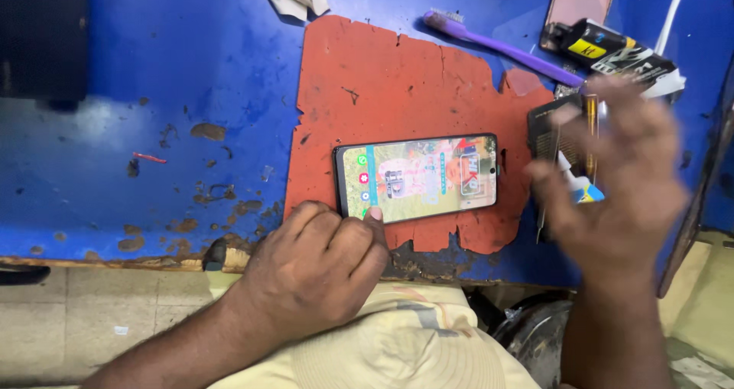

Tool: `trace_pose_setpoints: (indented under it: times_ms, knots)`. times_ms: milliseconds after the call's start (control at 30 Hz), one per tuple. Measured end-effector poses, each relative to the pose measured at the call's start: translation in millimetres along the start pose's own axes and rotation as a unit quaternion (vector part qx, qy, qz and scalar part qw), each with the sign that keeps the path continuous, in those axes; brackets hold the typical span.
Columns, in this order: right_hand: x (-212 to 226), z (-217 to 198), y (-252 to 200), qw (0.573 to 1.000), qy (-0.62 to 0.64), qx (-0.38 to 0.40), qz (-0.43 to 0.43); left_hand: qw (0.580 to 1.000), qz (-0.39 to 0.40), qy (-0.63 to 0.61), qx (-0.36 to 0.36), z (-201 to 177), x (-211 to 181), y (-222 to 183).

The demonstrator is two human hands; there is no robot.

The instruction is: The person tests a smartphone's touchscreen responsiveness and camera functionality. They then apply adhesive along the edges of the phone's internal frame using a tube and reassemble the device, securing it with a rubber band.

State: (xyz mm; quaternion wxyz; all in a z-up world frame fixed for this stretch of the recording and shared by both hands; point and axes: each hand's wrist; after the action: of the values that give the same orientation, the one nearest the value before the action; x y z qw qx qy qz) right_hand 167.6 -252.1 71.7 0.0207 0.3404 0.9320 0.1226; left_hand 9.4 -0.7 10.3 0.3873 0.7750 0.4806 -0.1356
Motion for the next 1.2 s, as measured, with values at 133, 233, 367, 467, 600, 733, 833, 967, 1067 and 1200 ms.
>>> trace_pose_setpoints:
  times_ms: [133,233,367,467,600,733,833,967,1067,1200]
  knots:
    - [20.2,14.0,-12.2,0.990,0.083,0.105,-0.051,1.000,-0.002,0.004,0.013,0.5,-0.7,-0.3]
    - [26.3,20.5,-10.7,0.984,0.087,0.134,-0.078,1.000,-0.002,0.013,0.017,1.6,-1.5,-1.2]
    - [27.6,21.5,-8.1,0.983,0.088,0.139,-0.083,1.000,-0.002,0.000,0.014,-0.8,-0.9,-1.6]
    - [27.4,21.7,-7.9,0.982,0.089,0.144,-0.082,0.991,-0.058,-0.119,-0.030,-8.9,-0.6,-1.3]
    - [28.1,20.3,-9.3,0.984,0.063,0.134,-0.094,0.936,-0.278,-0.168,-0.138,-19.5,2.2,11.4]
    - [35.5,15.8,-12.8,0.988,0.006,0.116,-0.100,0.950,-0.258,-0.165,-0.069,-41.8,33.8,31.8]
    - [47.3,9.4,-19.1,0.991,-0.026,0.105,-0.076,0.972,-0.176,-0.154,-0.012,-40.8,57.9,55.8]
    - [62.2,11.5,-29.8,0.995,-0.027,0.087,-0.031,0.983,-0.148,-0.093,0.056,-28.2,64.1,82.1]
    - [64.5,15.8,-37.2,0.996,-0.013,0.087,-0.009,0.989,-0.116,-0.052,0.080,-22.7,57.4,93.5]
    - [67.4,19.5,-42.2,0.997,0.006,0.079,0.021,0.992,-0.074,0.040,0.094,-25.1,40.1,97.7]
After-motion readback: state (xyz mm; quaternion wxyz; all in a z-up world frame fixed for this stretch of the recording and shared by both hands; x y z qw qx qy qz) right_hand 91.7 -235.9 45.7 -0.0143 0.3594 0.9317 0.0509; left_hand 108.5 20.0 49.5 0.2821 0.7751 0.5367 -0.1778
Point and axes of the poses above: each hand's wrist, its own y-axis towards the middle knuckle, its own z-axis out of the palm, x = y × z, and after that the axes turned 10 degrees about -y, right-handed
